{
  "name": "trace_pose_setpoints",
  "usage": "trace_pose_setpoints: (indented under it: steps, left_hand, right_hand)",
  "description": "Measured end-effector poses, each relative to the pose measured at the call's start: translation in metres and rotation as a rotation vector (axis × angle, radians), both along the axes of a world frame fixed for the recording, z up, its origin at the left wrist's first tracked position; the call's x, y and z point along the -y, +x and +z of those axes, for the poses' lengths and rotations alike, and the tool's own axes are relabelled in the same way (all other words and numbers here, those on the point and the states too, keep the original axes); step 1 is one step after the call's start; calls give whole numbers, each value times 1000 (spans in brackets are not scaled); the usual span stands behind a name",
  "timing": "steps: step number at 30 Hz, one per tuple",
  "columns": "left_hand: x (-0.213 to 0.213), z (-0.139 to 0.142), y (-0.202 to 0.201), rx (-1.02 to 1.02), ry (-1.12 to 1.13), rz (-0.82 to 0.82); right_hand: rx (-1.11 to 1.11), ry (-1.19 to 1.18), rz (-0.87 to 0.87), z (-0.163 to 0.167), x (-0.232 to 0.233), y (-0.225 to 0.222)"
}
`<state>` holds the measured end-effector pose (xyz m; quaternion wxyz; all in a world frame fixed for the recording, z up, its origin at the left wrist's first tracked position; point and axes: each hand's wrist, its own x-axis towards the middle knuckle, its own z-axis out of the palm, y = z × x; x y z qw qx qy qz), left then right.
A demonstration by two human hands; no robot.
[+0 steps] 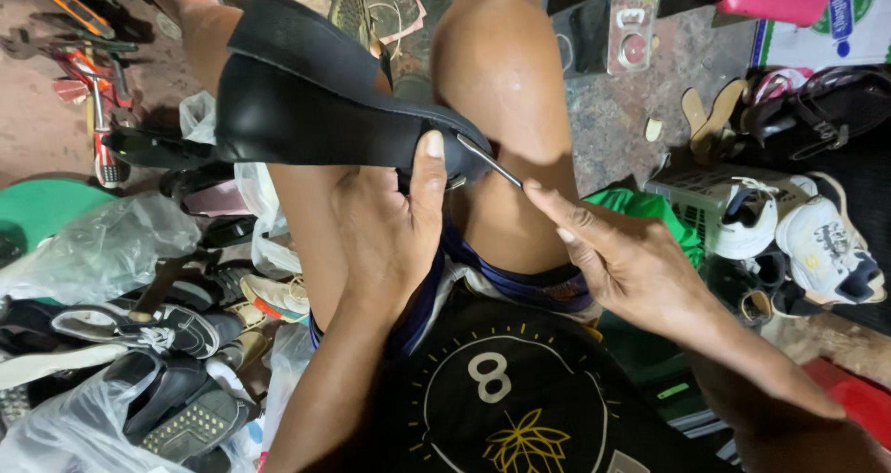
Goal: The person sits on the floor of a cluttered shoe repair workshop holding a black heeled shoe in their lap. They use a screwdriver-like metal tool to pry and scrape along the sole and heel edge, repositioning the shoe repeatedly, then set it down and press and flex the sole with their hands.
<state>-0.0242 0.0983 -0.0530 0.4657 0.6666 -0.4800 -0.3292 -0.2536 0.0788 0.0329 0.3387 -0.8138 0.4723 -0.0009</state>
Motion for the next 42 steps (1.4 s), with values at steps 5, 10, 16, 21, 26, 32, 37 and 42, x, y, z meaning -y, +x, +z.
trace_pose_setpoints:
  steps: [5,10,16,21,26,32,37,42]
  left_hand:
    - [-6,-5,-2,183,-159,-35]
    - [-10,-6,3,92,-126,-37]
    - [-8,-3,5,-20,-63,-33]
    - [-7,-2,8,38,-79,-13]
    - [-7,-2,1,48,-102,-55]
    - [-6,-7,-9,15,-118,22]
    - [-10,-7,-6,67,-184,-32]
    - [-6,-8,-5,33,-73,-55]
  right_hand:
    - [-140,114,-111,-5,-2,-1]
    - [-131,112,-94,-8,-1,0]
    - [-146,83,-58,-5,6,12]
    - [-108,35,34,-12,18,12]
    - [-9,577,-187,-27,29,-8]
    - [7,72,28,-24,10,-17]
    - [-105,159,-94,-18,-3,-18]
    - [-166,174,-116,-26,-2,-9]
